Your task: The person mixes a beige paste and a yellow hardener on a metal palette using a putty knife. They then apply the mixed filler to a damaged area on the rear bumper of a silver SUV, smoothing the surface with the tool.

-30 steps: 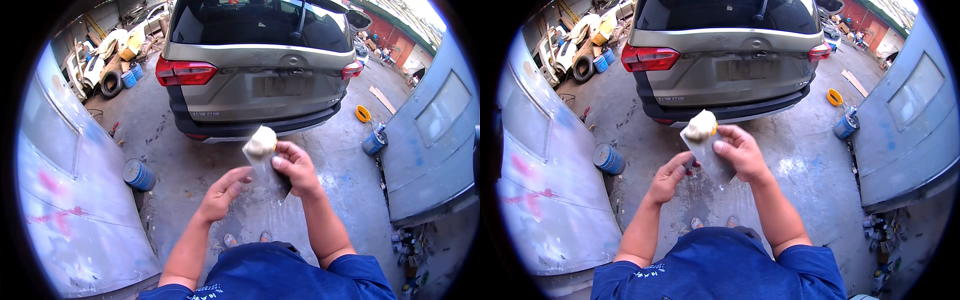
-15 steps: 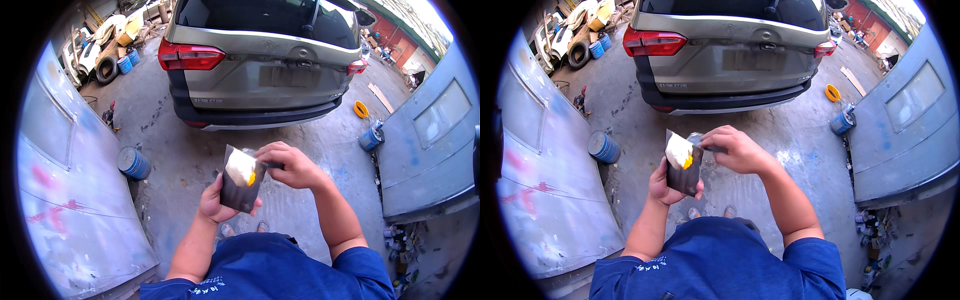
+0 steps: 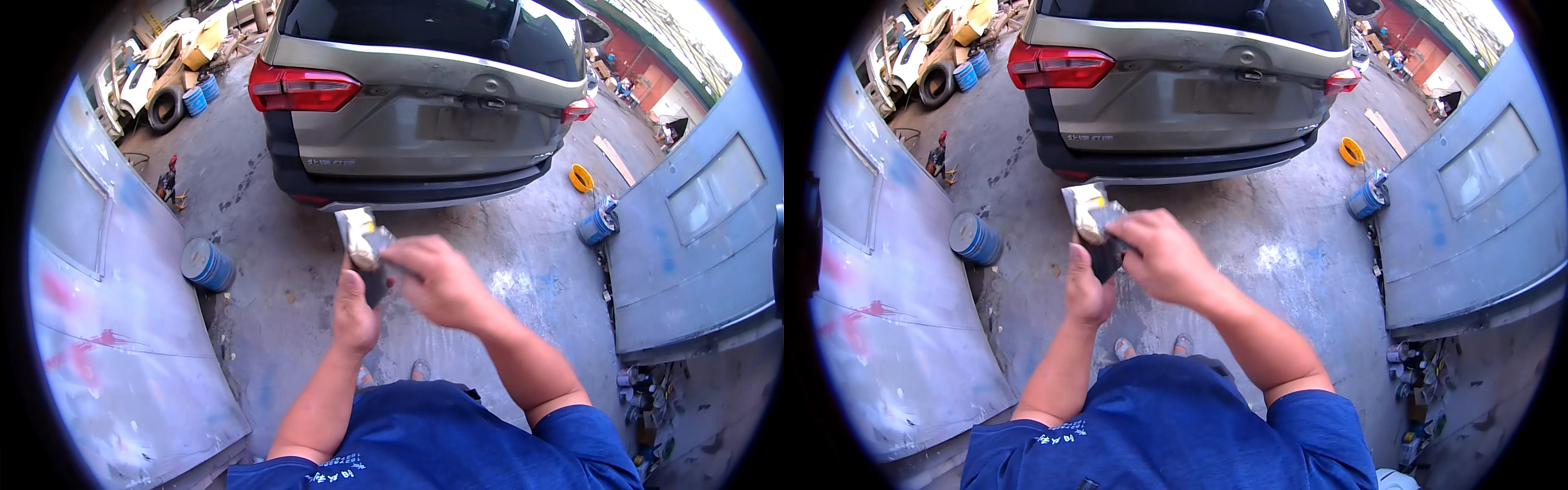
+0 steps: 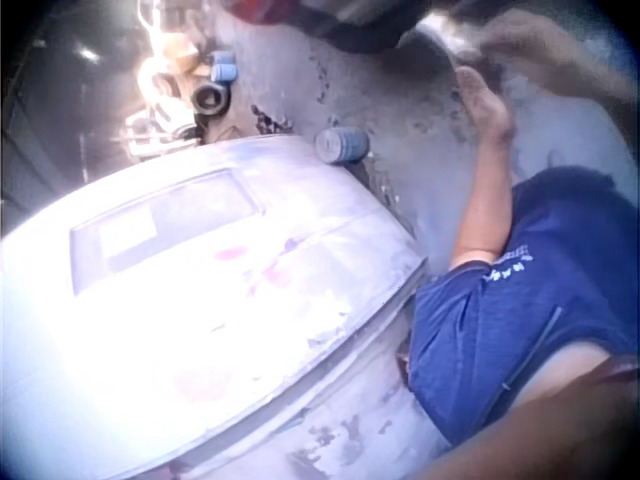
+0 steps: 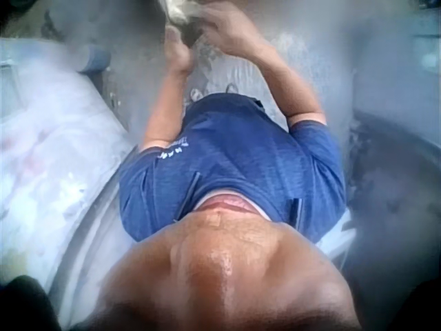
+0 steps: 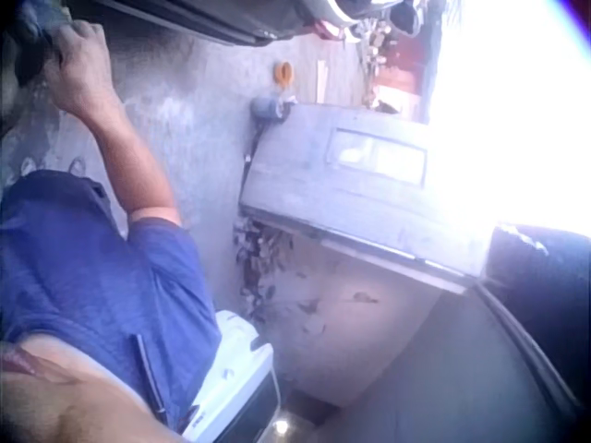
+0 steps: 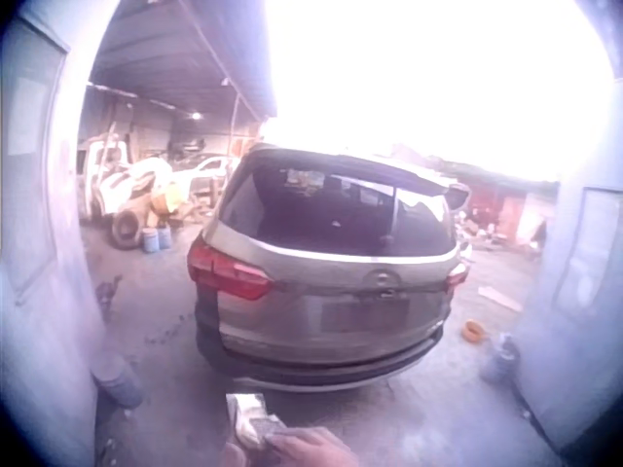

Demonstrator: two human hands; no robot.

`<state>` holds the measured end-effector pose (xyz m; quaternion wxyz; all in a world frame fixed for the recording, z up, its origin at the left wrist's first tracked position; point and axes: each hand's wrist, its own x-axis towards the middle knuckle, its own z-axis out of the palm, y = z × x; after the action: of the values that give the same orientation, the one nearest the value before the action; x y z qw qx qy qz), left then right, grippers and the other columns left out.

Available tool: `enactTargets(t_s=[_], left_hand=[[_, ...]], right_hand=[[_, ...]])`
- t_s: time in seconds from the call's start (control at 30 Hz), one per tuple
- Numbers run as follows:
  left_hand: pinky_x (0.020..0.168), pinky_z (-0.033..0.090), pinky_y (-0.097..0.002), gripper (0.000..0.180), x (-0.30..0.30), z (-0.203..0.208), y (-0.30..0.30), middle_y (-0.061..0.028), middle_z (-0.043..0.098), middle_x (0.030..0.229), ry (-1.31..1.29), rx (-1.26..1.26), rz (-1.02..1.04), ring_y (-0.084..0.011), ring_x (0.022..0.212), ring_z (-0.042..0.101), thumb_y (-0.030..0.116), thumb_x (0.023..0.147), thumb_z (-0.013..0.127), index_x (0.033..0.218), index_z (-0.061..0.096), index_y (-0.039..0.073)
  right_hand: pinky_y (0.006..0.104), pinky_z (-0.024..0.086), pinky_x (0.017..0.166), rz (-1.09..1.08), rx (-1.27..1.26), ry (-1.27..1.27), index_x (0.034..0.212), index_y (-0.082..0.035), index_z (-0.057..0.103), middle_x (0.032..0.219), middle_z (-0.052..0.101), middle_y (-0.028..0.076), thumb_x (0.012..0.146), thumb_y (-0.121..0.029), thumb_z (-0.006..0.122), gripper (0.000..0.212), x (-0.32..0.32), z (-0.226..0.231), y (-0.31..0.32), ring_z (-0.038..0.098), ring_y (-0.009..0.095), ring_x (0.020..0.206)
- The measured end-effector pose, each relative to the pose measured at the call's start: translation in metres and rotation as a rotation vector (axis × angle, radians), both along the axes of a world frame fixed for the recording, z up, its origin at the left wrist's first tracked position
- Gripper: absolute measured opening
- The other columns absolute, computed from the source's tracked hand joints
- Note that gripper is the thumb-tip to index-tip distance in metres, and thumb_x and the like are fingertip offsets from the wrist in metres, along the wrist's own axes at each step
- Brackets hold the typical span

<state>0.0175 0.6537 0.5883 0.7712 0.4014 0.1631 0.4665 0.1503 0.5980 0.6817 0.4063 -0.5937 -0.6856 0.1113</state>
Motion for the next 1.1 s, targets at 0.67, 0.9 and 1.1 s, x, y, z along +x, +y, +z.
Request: enactTargets(t_s=[0.67,0.9,1.1], left_hand=[[0.086,0.047,-0.0592,0.070,-0.026,0.019,0.007,-0.0201,0.036,0.142,-0.382,-0.308,-0.557,-0.0441,0.129,0.035,0.054,0.092,0.042,0.144,0.026,0.011],[0.107,0.033,-0.0436,0.080,0.005,0.018,-0.005,-0.0151,0.041,0.140,-0.168,-0.054,-0.220,-0.0275,0.128,0.041,0.061,0.088,0.045,0.144,0.024,0.007],[0.095,0.040,-0.0315,0.052,-0.004,-0.016,-0.001,-0.0074,0.051,0.129,0.262,0.299,-0.130,-0.0143,0.111,0.051,0.038,0.098,0.043,0.136,0.042,0.002]], right_hand=[[0.0348,0.046,0.092,0.038,-0.159,0.716,0.117,-0.003,0.053,0.113,0.060,0.012,0.082,0.006,0.055,0.037,0.081,-0.038,-0.034,0.056,0.021,0.110],[0.0301,0.048,0.086,0.091,-0.491,1.219,0.119,-0.001,0.045,0.104,0.060,0.010,0.083,-0.003,0.062,0.041,0.028,-0.065,-0.043,0.058,0.014,0.095],[0.0298,0.051,0.083,0.123,-0.372,1.320,0.118,0.001,0.046,0.103,0.062,0.011,0.083,-0.001,0.060,0.038,0.041,-0.031,-0.020,0.062,0.016,0.091]])
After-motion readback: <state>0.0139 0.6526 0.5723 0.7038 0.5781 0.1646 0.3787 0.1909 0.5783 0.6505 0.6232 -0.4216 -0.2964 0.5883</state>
